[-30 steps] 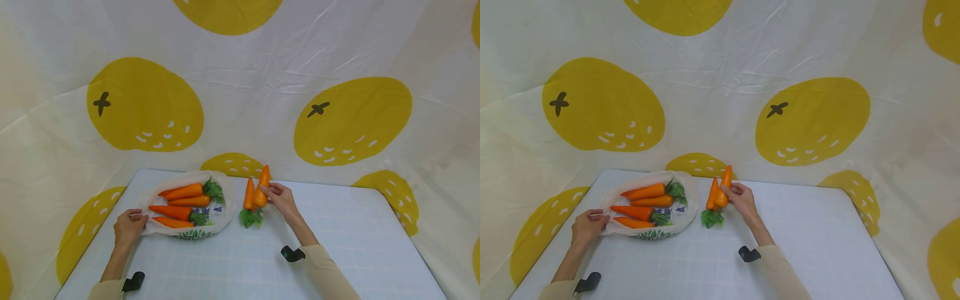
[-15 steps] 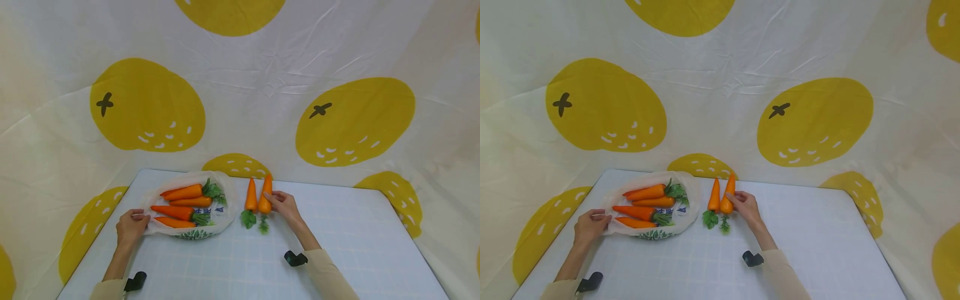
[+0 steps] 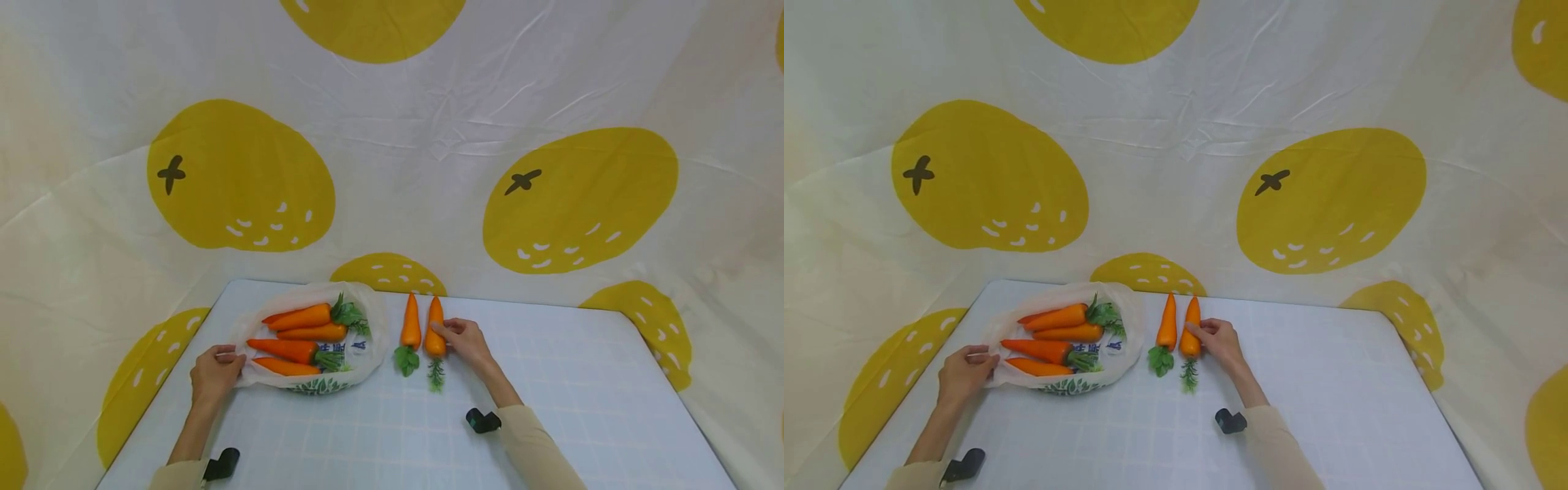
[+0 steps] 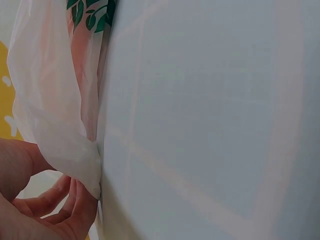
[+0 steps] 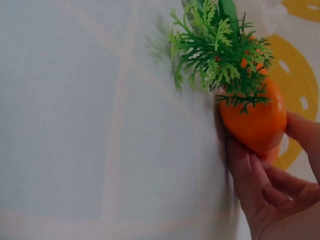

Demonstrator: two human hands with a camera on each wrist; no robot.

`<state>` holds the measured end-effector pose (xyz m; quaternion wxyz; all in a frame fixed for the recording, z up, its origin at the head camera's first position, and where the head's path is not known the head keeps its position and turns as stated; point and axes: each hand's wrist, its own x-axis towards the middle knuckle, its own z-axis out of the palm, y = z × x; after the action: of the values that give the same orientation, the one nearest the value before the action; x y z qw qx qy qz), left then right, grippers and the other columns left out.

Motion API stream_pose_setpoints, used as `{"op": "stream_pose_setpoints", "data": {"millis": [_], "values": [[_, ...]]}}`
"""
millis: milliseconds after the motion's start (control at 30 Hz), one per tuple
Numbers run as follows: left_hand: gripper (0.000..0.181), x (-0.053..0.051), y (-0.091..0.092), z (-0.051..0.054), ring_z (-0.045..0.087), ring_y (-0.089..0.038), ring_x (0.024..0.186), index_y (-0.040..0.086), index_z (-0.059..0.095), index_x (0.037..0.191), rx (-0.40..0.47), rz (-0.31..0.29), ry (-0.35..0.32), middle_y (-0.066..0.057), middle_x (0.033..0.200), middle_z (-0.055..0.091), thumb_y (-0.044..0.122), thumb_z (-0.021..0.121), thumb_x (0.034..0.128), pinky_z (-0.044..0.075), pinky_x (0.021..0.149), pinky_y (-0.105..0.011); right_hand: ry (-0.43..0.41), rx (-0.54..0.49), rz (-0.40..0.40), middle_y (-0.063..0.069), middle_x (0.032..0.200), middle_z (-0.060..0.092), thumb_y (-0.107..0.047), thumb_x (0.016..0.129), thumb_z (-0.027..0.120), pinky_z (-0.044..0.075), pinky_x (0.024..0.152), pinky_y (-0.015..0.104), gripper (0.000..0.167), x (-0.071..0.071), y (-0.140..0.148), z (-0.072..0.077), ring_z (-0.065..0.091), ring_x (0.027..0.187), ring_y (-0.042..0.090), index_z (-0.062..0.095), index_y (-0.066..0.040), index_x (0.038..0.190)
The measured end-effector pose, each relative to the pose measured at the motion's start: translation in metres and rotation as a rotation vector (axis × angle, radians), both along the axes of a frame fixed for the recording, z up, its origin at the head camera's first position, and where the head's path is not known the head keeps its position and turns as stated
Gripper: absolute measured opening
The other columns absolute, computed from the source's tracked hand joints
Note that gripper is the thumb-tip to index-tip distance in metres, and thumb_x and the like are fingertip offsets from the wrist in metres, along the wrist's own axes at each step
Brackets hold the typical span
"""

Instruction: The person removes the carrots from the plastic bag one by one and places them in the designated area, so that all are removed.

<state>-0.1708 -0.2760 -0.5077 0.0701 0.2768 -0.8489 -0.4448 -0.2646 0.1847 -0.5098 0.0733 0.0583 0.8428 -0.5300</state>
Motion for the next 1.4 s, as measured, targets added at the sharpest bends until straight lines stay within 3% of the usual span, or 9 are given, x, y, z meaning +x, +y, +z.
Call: {"op": "stream_pose_setpoints", "data": {"millis": [533, 900, 1133, 1267, 1400], "values": [[0.036, -0.001, 0.004, 0.001, 0.067, -0.040, 0.087, -0.011, 0.057, 0.124, 0.005, 0.015, -0.003, -0.034, 0.108, 0.064, 0.011, 0.066, 0.0977, 0.059, 0.060, -0.026, 0.099, 0.186, 0.038, 0.015, 0.098, 0.073, -0.041, 0.094, 0.074, 0.056, 0.066, 0.027, 0.051, -0.008, -0.010, 0.004, 0.064, 0.076, 0.021, 0.070, 0.005, 0.115], [0.035, -0.001, -0.001, -0.002, 0.069, -0.036, 0.082, -0.010, 0.059, 0.122, -0.019, 0.014, -0.003, -0.032, 0.105, 0.066, 0.014, 0.067, 0.0972, 0.058, 0.060, -0.027, 0.060, 0.169, 0.054, 0.016, 0.104, 0.070, -0.033, 0.101, 0.066, 0.059, 0.064, 0.029, 0.042, -0.006, -0.006, 0.006, 0.063, 0.070, 0.019, 0.067, 0.005, 0.119], [0.038, 0.008, 0.000, 0.001, 0.068, -0.040, 0.088, -0.010, 0.057, 0.125, -0.031, -0.034, 0.027, -0.033, 0.109, 0.065, 0.016, 0.065, 0.0988, 0.058, 0.061, -0.025, 0.063, 0.160, 0.063, 0.016, 0.102, 0.070, -0.032, 0.101, 0.066, 0.060, 0.064, 0.030, 0.041, -0.004, -0.002, 0.005, 0.065, 0.073, 0.020, 0.067, 0.006, 0.118], [0.039, 0.016, 0.003, 0.003, 0.065, -0.045, 0.098, -0.010, 0.056, 0.127, -0.090, -0.069, 0.073, -0.034, 0.114, 0.063, 0.015, 0.064, 0.0991, 0.061, 0.068, -0.034, 0.107, 0.184, 0.070, 0.016, 0.101, 0.070, -0.030, 0.101, 0.067, 0.060, 0.065, 0.031, 0.039, -0.003, -0.002, 0.005, 0.066, 0.076, 0.022, 0.068, 0.006, 0.116], [0.039, 0.020, 0.010, 0.006, 0.066, -0.045, 0.099, -0.009, 0.055, 0.129, -0.168, -0.086, 0.152, -0.033, 0.113, 0.062, 0.010, 0.067, 0.0964, 0.059, 0.080, -0.050, 0.221, 0.234, 0.041, 0.016, 0.100, 0.070, -0.023, 0.098, 0.070, 0.059, 0.076, 0.038, 0.035, -0.001, -0.002, 0.007, 0.067, 0.084, 0.027, 0.068, 0.006, 0.116]]}}
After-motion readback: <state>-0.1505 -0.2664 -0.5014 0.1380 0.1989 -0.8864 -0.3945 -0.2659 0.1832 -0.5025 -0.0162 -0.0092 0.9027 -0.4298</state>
